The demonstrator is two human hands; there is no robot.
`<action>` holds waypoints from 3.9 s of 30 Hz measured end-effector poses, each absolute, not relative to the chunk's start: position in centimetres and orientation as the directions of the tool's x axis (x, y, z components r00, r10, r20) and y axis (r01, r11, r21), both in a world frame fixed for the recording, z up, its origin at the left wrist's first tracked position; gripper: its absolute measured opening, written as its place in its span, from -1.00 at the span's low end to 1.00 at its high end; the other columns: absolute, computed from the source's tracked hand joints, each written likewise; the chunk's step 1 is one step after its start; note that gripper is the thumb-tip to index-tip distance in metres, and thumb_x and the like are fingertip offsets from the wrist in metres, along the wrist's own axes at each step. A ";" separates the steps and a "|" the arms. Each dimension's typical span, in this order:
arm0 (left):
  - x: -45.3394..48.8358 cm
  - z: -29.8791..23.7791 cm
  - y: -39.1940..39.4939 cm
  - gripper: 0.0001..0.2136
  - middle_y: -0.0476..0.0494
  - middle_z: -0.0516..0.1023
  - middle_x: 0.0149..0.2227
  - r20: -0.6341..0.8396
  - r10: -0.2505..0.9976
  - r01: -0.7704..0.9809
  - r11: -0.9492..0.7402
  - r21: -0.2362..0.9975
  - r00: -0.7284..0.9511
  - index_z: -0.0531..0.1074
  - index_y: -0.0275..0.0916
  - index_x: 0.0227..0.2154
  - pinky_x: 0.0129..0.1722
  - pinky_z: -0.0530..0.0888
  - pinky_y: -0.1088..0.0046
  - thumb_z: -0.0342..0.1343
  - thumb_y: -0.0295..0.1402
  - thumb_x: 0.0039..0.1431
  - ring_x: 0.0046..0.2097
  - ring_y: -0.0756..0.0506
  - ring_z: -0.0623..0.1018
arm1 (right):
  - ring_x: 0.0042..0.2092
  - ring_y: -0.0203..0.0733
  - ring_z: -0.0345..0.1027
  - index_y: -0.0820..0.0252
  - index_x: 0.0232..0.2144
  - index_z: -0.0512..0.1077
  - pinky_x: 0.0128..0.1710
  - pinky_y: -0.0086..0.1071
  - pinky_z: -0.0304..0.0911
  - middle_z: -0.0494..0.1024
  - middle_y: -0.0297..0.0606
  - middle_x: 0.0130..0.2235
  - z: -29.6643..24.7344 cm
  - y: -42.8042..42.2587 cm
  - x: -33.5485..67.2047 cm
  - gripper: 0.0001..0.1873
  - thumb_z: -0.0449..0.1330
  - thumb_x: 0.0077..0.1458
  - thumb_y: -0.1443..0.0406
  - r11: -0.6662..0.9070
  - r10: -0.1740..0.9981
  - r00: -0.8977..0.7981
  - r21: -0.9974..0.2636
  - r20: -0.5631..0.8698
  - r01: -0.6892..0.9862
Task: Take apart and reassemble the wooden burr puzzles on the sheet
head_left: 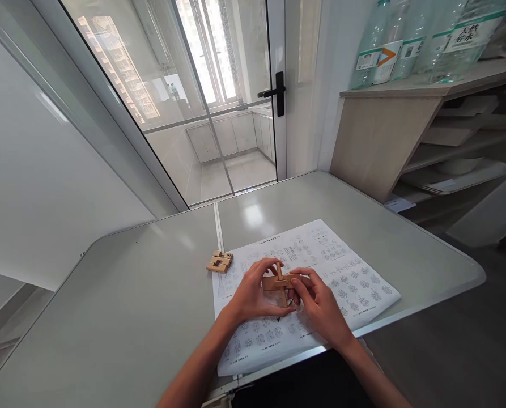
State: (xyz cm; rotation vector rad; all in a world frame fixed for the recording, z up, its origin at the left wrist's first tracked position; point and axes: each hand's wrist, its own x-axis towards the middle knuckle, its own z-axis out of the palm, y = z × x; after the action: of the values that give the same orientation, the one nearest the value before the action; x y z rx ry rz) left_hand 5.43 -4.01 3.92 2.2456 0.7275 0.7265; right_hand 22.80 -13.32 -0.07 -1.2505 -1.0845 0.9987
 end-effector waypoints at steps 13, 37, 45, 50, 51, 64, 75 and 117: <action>5.0 4.2 -3.8 -0.20 -0.17 0.57 0.05 0.357 0.617 0.313 -0.716 0.624 0.701 0.35 -0.06 0.13 0.13 0.44 0.11 0.53 -0.13 -0.23 0.03 -0.28 0.56 | -0.34 -0.14 0.41 0.12 -0.03 0.39 -0.37 -0.34 0.31 0.54 -0.27 -0.37 0.7 -13.5 22.9 -0.59 0.09 0.39 -0.07 0.080 0.983 0.161 -0.996 0.086 0.047; 5.3 3.4 -4.2 -0.18 -0.19 0.57 0.04 0.438 0.605 0.287 -0.749 0.598 0.665 0.34 -0.07 0.16 0.08 0.48 0.12 0.51 -0.06 -0.20 0.02 -0.29 0.59 | -0.35 -0.13 0.45 0.10 -0.05 0.42 -0.37 -0.34 0.36 0.54 -0.29 -0.38 1.1 -13.7 23.1 -0.56 0.13 0.35 -0.11 0.095 0.982 0.165 -0.995 0.096 0.013; 5.0 3.7 -3.7 -0.02 -0.28 0.38 0.30 0.337 0.631 0.188 -0.616 0.765 0.699 0.27 -0.01 0.29 0.27 0.41 0.00 0.58 -0.08 -0.24 0.25 -0.36 0.45 | -0.19 -0.05 0.55 0.04 -0.03 0.45 -0.18 -0.26 0.42 0.66 -0.21 -0.19 0.6 -13.7 23.1 -0.68 0.17 0.36 -0.01 0.131 0.952 0.271 -0.989 0.143 0.064; 4.6 3.7 -3.1 -0.02 -0.25 0.49 0.25 0.151 0.643 0.098 -0.334 0.937 0.751 0.30 0.01 0.33 0.32 0.37 -0.09 0.56 0.00 -0.20 0.27 -0.39 0.47 | -0.32 -0.12 0.49 0.05 -0.07 0.46 -0.25 -0.26 0.40 0.66 -0.22 -0.20 0.5 -13.8 23.0 -0.72 0.16 0.37 0.03 0.156 0.940 0.289 -0.981 0.184 0.116; 4.6 3.7 -3.0 -0.07 -0.23 0.52 0.22 0.135 0.651 0.113 -0.324 0.939 0.747 0.34 0.01 0.31 0.31 0.37 -0.11 0.56 -0.03 -0.17 0.26 -0.39 0.48 | -0.32 -0.11 0.50 0.04 -0.06 0.46 -0.25 -0.26 0.41 0.67 -0.21 -0.18 0.4 -13.8 23.0 -0.72 0.16 0.37 0.03 0.157 0.941 0.281 -0.980 0.187 0.126; 4.7 4.6 -3.6 -0.16 -0.23 0.56 0.15 0.155 0.637 0.113 -0.359 0.926 0.755 0.39 -0.04 0.25 0.25 0.44 0.03 0.57 -0.13 -0.15 0.21 -0.35 0.53 | -0.23 -0.09 0.56 0.04 -0.13 0.51 -0.16 -0.24 0.45 0.67 -0.24 -0.16 1.0 -13.9 22.8 -0.80 0.14 0.41 0.12 0.257 0.936 0.169 -0.928 0.309 0.271; 4.8 4.5 -3.4 -0.16 -0.22 0.61 0.06 0.208 0.626 0.202 -0.519 0.831 0.752 0.38 -0.10 0.19 0.18 0.47 0.06 0.56 -0.08 -0.20 0.08 -0.33 0.61 | -0.19 -0.10 0.50 0.03 -0.14 0.51 -0.20 -0.27 0.42 0.61 -0.25 -0.15 0.7 -13.8 22.9 -0.87 0.15 0.41 0.23 0.318 0.890 0.203 -0.876 0.408 0.363; 5.1 4.4 -3.7 -0.20 -0.24 0.57 0.09 0.194 0.652 0.263 -0.535 0.803 0.733 0.33 -0.11 0.19 0.01 0.60 0.10 0.50 -0.07 -0.14 0.09 -0.31 0.59 | -0.16 -0.05 0.52 0.06 -0.17 0.58 -0.15 -0.19 0.44 0.65 -0.20 -0.16 0.9 -13.4 23.4 -0.73 0.22 0.35 0.04 0.180 0.951 0.218 -0.965 0.220 0.189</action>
State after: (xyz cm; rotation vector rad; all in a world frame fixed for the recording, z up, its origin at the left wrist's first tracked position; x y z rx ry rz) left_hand 5.06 -3.74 4.36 2.1304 0.6885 0.6173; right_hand 23.43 -13.35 0.90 -1.2790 -1.2370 0.8004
